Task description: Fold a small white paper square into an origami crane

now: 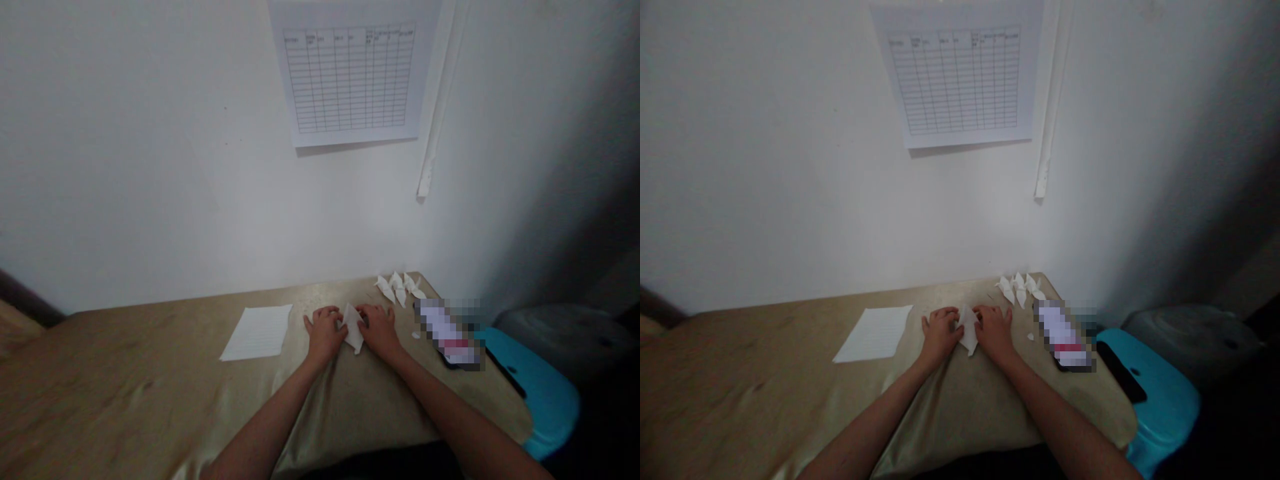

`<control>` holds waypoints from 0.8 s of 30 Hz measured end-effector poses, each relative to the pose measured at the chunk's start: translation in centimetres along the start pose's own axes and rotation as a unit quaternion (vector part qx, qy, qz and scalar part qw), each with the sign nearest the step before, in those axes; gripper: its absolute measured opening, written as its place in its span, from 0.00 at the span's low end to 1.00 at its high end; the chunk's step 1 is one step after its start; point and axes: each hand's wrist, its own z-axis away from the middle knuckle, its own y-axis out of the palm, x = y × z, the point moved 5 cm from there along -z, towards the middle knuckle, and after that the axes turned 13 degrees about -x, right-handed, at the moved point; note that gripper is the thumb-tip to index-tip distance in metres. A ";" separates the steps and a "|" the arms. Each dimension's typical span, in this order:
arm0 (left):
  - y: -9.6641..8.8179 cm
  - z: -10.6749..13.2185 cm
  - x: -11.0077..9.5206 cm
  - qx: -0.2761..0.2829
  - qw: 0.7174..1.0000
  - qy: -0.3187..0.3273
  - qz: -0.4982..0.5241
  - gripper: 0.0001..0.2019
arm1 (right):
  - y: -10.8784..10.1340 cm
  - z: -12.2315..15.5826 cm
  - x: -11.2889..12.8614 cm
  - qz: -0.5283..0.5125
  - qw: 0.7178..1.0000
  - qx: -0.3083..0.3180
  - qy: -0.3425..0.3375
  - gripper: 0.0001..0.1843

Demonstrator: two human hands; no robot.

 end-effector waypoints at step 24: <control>-0.4 0.5 -0.5 0.018 1.000 0.016 -0.018 0.11 | -0.3 0.3 0.4 0.036 0.998 0.024 -0.048 0.15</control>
